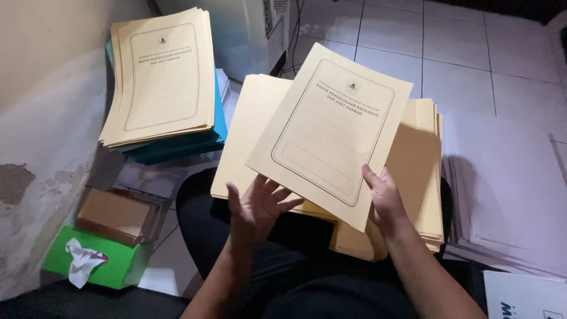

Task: The person sits and repeatedly folds large, blank, beige sheets of paper in half. They smooth the crease with their hands and then place the folded sheet onto a growing stack on their lap.

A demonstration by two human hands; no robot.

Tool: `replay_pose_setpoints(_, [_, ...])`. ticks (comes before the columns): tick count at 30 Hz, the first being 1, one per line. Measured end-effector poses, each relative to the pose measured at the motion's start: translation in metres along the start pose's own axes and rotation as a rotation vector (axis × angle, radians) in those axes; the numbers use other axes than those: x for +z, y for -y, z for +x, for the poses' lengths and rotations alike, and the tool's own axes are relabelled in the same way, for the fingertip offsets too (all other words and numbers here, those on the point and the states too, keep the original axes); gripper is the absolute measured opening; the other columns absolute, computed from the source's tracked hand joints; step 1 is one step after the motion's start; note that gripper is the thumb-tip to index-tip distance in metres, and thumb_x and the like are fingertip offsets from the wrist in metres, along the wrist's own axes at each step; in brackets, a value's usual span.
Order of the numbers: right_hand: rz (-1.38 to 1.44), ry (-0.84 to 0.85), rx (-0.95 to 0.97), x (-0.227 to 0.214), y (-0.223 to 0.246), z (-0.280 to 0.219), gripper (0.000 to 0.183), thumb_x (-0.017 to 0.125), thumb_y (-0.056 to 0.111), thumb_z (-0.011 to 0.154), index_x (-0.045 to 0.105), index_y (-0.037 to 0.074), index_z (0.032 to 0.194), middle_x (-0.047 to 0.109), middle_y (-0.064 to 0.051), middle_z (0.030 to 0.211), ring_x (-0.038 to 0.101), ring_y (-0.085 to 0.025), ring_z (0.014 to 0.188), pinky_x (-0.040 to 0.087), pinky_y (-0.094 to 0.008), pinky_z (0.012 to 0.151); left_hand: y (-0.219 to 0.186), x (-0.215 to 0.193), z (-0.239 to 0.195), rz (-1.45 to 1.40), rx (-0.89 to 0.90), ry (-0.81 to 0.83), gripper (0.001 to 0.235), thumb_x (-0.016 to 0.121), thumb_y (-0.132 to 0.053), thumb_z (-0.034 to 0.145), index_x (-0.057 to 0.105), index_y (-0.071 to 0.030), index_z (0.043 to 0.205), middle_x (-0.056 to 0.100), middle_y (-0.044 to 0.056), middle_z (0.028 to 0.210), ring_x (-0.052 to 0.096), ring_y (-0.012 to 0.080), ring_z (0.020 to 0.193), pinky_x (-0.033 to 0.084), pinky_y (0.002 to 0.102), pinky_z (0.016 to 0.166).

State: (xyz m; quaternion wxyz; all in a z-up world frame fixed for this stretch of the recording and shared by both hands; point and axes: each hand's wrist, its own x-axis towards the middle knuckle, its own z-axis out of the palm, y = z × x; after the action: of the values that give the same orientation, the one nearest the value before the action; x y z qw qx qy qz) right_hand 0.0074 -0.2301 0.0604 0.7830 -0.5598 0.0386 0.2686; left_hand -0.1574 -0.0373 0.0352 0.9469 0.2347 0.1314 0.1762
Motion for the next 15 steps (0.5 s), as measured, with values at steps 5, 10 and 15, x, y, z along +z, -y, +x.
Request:
replay_pose_setpoints(5, [-0.112, 0.028, -0.272, 0.009, -0.025, 0.011, 0.034, 0.055, 0.016, 0.106, 0.051, 0.015, 0.14, 0.071, -0.01, 0.122, 0.069, -0.017, 0.106, 0.056, -0.039, 0.096, 0.002, 0.076, -0.019, 1.096, -0.288, -0.2, 0.051, 0.064, -0.058, 0.092, 0.086, -0.016, 0.074, 0.079, 0.001, 0.07, 0.079, 0.0195, 0.079, 0.058, 0.029, 0.082])
replay_pose_setpoints(10, [-0.359, 0.31, -0.323, -0.057, -0.061, 0.103, 0.057, 0.039, 0.052, 0.107, 0.046, 0.013, 0.147, 0.061, -0.003, 0.112, 0.056, -0.012, 0.103, 0.042, -0.031, 0.09, -0.025, 0.055, 0.013, 0.834, -0.117, -0.375, 0.045, 0.07, -0.043, 0.093, 0.074, 0.002, 0.093, 0.074, 0.016, 0.074, 0.078, 0.0312, 0.074, 0.063, 0.044, 0.075])
replay_pose_setpoints(15, [-1.272, 0.246, -0.331, -0.026, -0.042, 0.082, 0.034, 0.058, 0.04, 0.106, 0.068, 0.017, 0.128, 0.069, -0.007, 0.106, 0.065, -0.025, 0.094, 0.053, -0.041, 0.084, -0.036, -0.054, 0.08, 0.356, 0.3, -0.482, 0.044, 0.076, -0.016, 0.094, 0.06, 0.014, 0.121, 0.069, 0.031, 0.096, 0.074, 0.0481, 0.077, 0.063, 0.067, 0.065])
